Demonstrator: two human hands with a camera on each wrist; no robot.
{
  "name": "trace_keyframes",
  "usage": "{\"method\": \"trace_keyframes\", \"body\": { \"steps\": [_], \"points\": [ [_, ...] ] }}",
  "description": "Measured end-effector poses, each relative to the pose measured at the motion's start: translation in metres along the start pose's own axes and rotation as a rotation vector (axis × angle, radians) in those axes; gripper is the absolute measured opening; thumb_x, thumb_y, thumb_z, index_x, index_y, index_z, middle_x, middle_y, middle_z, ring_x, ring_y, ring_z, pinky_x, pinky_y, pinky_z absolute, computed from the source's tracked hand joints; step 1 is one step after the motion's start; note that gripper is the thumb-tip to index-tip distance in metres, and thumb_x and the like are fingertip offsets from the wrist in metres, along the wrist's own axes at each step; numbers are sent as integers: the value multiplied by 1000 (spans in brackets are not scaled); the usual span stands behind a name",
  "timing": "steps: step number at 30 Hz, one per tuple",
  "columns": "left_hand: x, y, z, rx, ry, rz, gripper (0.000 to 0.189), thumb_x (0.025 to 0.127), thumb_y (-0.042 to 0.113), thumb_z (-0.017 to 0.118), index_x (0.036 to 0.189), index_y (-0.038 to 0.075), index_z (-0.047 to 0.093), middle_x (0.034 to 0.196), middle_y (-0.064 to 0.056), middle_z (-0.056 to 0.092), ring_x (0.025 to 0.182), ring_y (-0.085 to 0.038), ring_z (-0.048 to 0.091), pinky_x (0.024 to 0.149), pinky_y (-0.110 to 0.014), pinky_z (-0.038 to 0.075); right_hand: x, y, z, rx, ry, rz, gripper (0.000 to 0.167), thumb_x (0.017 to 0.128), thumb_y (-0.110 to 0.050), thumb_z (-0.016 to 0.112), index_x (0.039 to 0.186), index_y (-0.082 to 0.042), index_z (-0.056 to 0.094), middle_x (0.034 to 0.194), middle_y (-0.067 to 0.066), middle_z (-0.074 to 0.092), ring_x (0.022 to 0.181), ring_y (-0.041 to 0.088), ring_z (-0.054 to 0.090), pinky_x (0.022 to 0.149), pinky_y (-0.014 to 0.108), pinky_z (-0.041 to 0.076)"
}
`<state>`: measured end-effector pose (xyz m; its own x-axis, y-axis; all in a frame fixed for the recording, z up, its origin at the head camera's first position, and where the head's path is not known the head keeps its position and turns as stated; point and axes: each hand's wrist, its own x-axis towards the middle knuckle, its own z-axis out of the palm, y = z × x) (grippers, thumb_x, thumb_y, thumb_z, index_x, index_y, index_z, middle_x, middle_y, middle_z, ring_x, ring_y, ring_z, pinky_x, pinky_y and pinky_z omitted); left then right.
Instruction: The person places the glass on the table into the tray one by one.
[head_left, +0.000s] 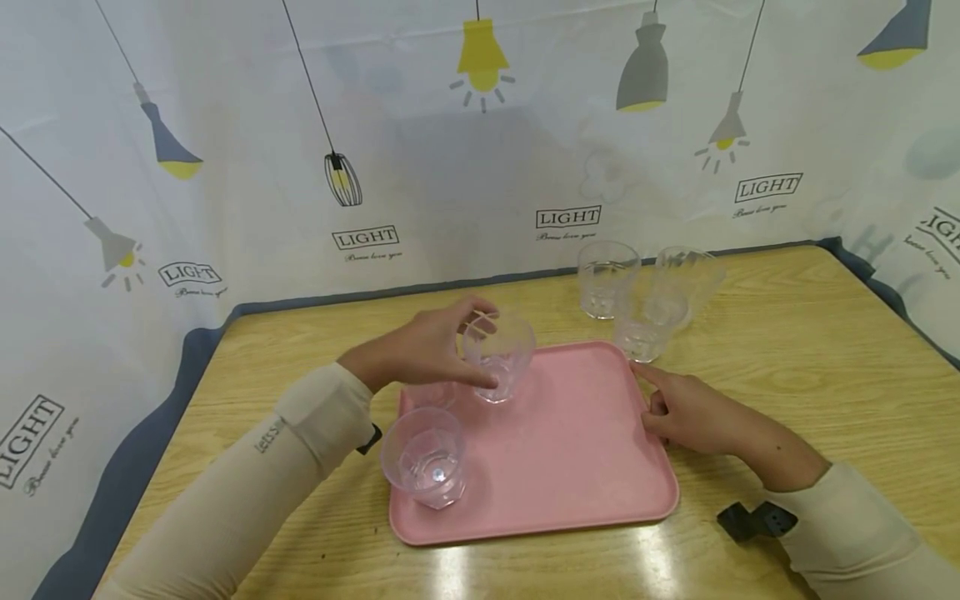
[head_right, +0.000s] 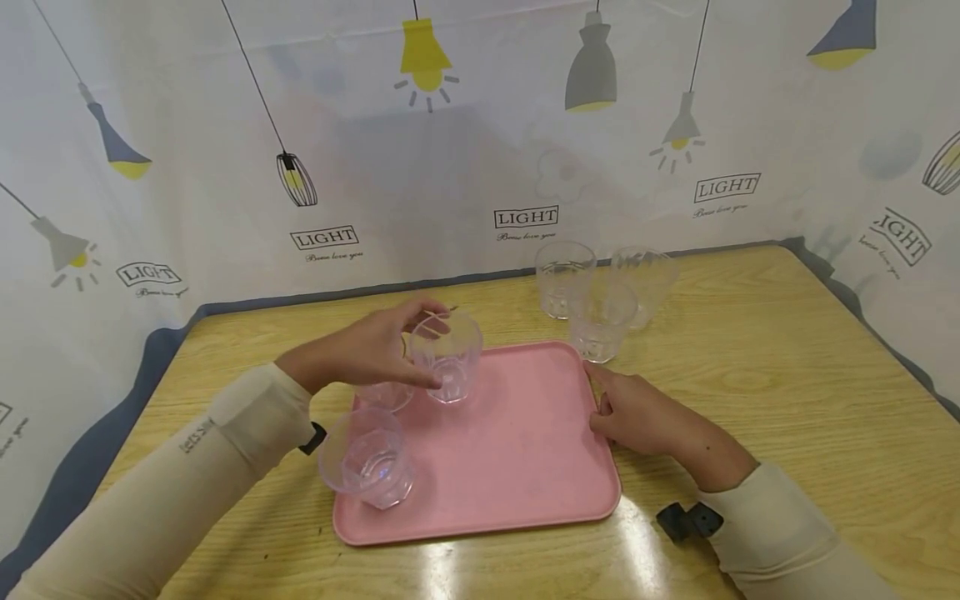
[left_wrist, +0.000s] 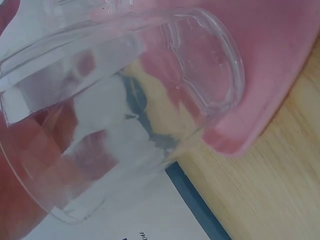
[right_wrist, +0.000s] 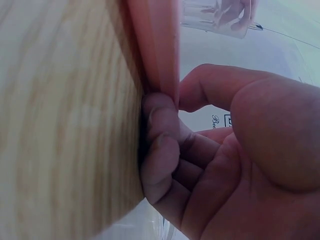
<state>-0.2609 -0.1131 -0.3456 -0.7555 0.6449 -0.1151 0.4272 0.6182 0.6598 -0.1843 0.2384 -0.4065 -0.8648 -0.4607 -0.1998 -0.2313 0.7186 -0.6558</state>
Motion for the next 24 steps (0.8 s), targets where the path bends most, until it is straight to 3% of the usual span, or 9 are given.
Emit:
{"method": "trace_keyframes", "body": {
  "steps": [4, 10, 17, 24],
  "points": [
    [1, 1, 1, 68, -22, -13, 91, 72, 46, 88, 146, 24, 38, 139, 7, 60, 129, -17, 56, 107, -42, 47, 0, 0, 0, 4, 1, -1, 76, 93, -6, 60, 154, 11, 18, 63, -3, 57, 53, 8, 49, 50, 24, 41],
    [1, 1, 1, 162, -51, -1, 94, 74, 53, 84, 148, 20, 36, 141, 5, 60, 120, -19, 63, 118, -53, 25, -1, -1, 0, 5, 3, 0, 76, 93, -6, 59, 154, 11, 18, 63, -3, 57, 53, 8, 49, 50, 24, 41],
    [0, 2, 0, 284, -57, -14, 98, 74, 55, 83, 150, 18, 35, 136, 2, 63, 130, -19, 57, 122, -59, 7, -1, 0, 0, 2, 7, -13, 75, 93, -6, 59, 153, 11, 18, 62, -3, 56, 52, 7, 48, 49, 24, 41],
    [-2, 5, -2, 309, -59, -14, 98, 74, 53, 83, 151, 19, 34, 135, 1, 64, 130, -20, 57, 122, -61, 2, 0, 0, 0, 2, 11, -16, 77, 92, -6, 60, 154, 11, 17, 62, -4, 57, 52, 7, 48, 49, 23, 41]
  ]
}}
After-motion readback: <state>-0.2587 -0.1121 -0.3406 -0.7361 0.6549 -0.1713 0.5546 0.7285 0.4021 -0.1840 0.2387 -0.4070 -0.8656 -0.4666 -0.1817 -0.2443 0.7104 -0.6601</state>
